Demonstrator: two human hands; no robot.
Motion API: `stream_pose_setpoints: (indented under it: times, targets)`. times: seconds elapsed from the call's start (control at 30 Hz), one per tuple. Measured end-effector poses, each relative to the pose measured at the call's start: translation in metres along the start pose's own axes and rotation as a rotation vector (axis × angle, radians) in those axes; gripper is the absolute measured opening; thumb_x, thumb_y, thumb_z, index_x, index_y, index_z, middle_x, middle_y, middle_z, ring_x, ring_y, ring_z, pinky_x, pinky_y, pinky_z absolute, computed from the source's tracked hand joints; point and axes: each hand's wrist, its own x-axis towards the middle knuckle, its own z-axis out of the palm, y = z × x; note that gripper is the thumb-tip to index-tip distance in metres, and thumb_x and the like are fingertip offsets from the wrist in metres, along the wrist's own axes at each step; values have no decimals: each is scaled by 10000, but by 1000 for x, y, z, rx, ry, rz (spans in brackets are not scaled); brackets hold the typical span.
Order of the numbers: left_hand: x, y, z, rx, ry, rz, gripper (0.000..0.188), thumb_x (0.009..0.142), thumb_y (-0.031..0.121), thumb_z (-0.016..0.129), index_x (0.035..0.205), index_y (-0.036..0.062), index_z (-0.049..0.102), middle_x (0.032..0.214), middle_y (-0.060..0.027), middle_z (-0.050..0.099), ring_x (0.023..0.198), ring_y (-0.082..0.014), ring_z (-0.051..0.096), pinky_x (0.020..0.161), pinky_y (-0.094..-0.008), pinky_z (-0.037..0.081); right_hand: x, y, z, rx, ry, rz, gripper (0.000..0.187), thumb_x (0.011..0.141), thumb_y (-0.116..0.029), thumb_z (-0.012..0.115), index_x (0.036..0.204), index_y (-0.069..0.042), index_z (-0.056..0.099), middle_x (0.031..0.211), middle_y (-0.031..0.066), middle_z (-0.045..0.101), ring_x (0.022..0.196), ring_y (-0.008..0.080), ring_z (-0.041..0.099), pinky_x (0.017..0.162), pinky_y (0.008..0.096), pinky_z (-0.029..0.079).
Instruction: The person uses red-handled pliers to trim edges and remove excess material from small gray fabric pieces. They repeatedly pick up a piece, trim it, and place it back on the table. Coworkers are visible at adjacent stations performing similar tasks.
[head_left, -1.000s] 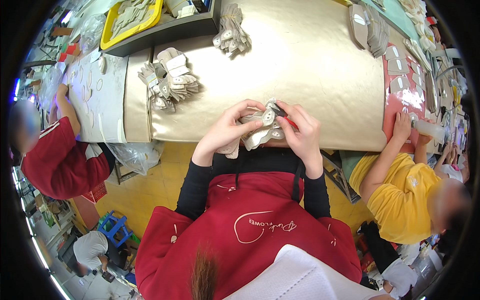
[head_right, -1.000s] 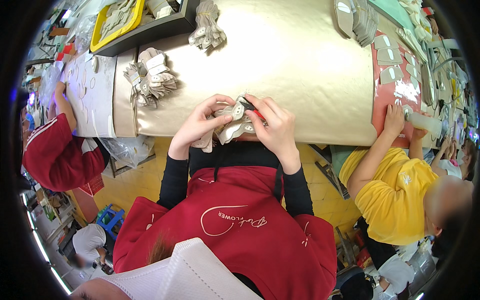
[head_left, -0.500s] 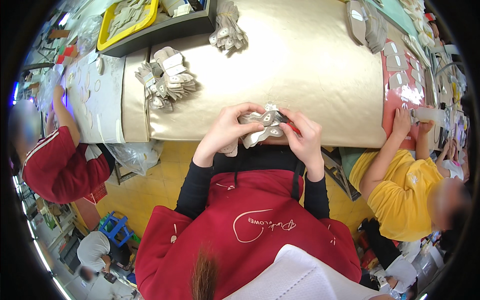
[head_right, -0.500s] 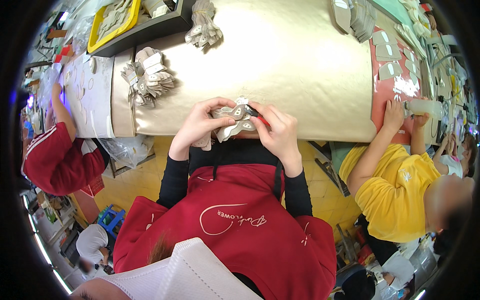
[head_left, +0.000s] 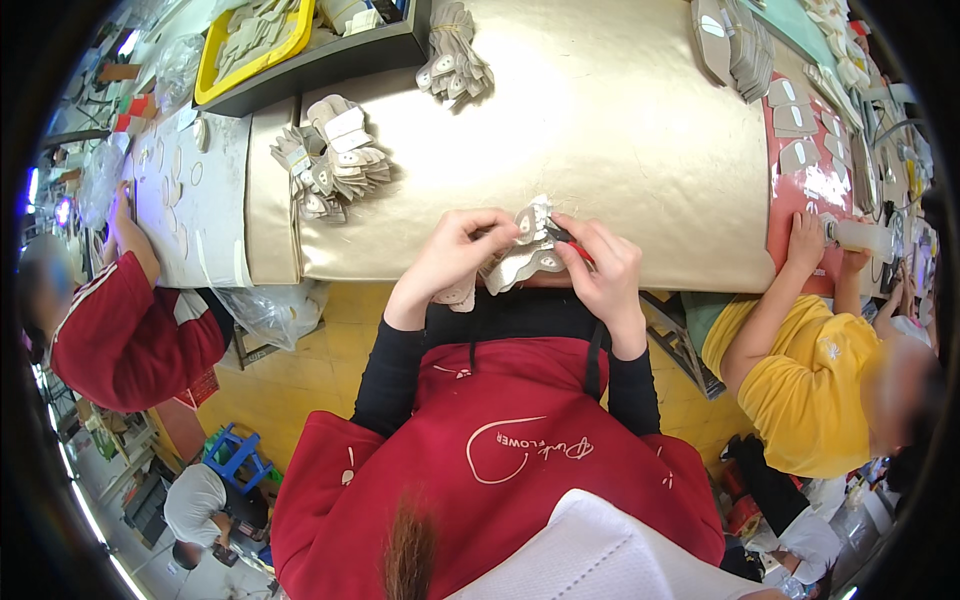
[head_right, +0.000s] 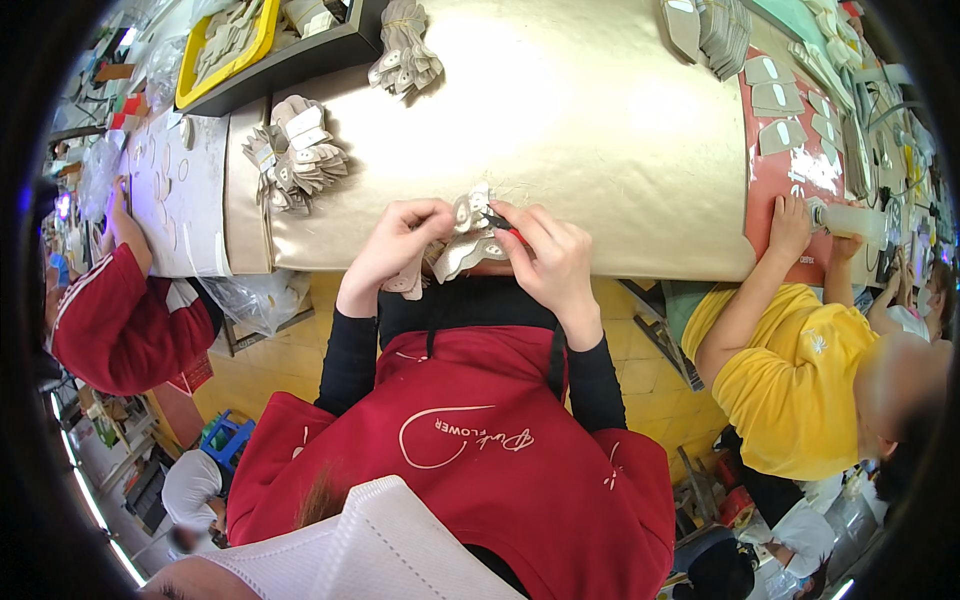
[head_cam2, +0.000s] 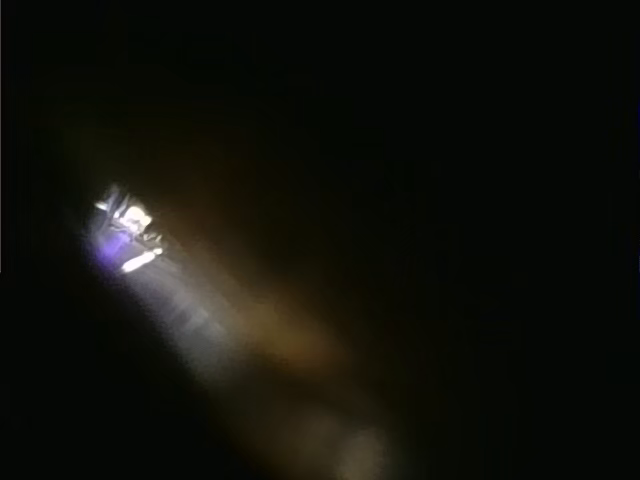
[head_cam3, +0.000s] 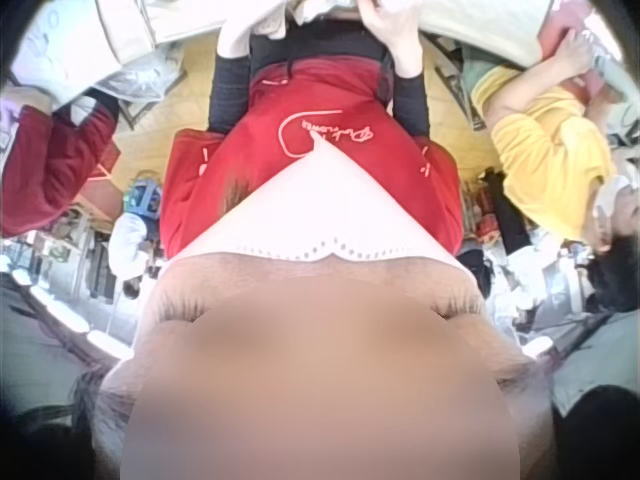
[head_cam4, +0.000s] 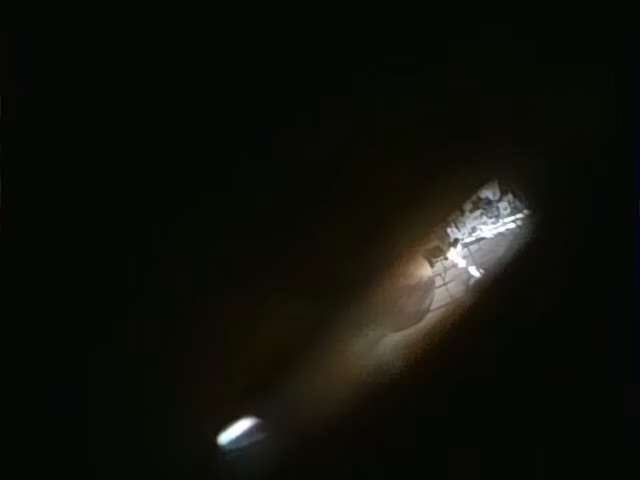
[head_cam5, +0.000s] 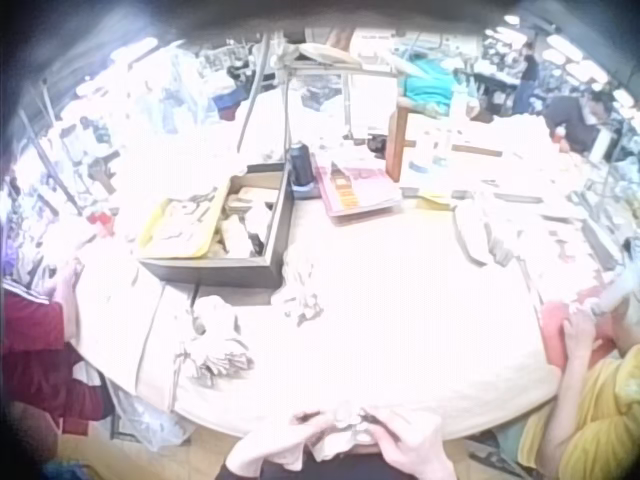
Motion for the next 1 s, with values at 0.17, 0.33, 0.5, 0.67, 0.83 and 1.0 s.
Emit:
stream_pose_setpoints:
  times: [0.17,0.33,0.5,0.67,0.83,1.0]
  targets:
    - [0,2,-19,-157,-183,65,192,969,209,714,969,20,745,793,-28,692,787,-78,609,729,-249,483,-1,2,-3,61,29,40,312,809,-48,765,1118,-85,748,795,76,665,603,227,633,549,322,484]
    - [-6,13,-6,-68,-134,35,347,906,79,751,1238,39,658,1073,-31,698,930,-98,623,856,-256,494,-1,2,-5,62,47,25,317,808,-41,764,1122,-79,746,795,78,668,614,225,640,553,325,489]
    - [-6,18,2,-104,-80,54,434,918,6,708,1334,17,584,1170,-95,697,1059,-106,646,881,-254,522,3,0,-4,60,51,-13,325,807,-41,764,1129,-81,745,797,81,672,620,223,645,552,324,491]
    - [-1,14,-5,-31,-124,-57,388,936,47,713,1303,5,594,1039,-77,726,980,-93,657,845,-243,522,5,-2,-2,69,34,-1,323,809,-45,763,1129,-82,745,805,78,680,617,221,646,554,320,494]
    - [-2,17,-1,-27,-104,-40,314,937,69,722,1235,10,638,1000,-59,729,915,-72,653,785,-230,516,4,0,-1,60,-7,6,258,826,-92,770,1081,-82,736,873,94,731,671,242,697,583,327,523]
    - [-4,22,0,134,-99,-28,269,919,106,740,1172,20,702,958,-18,724,884,-54,641,760,-229,513,4,0,-3,43,-54,60,213,843,-97,769,1048,-62,725,884,117,750,724,265,730,627,333,548]
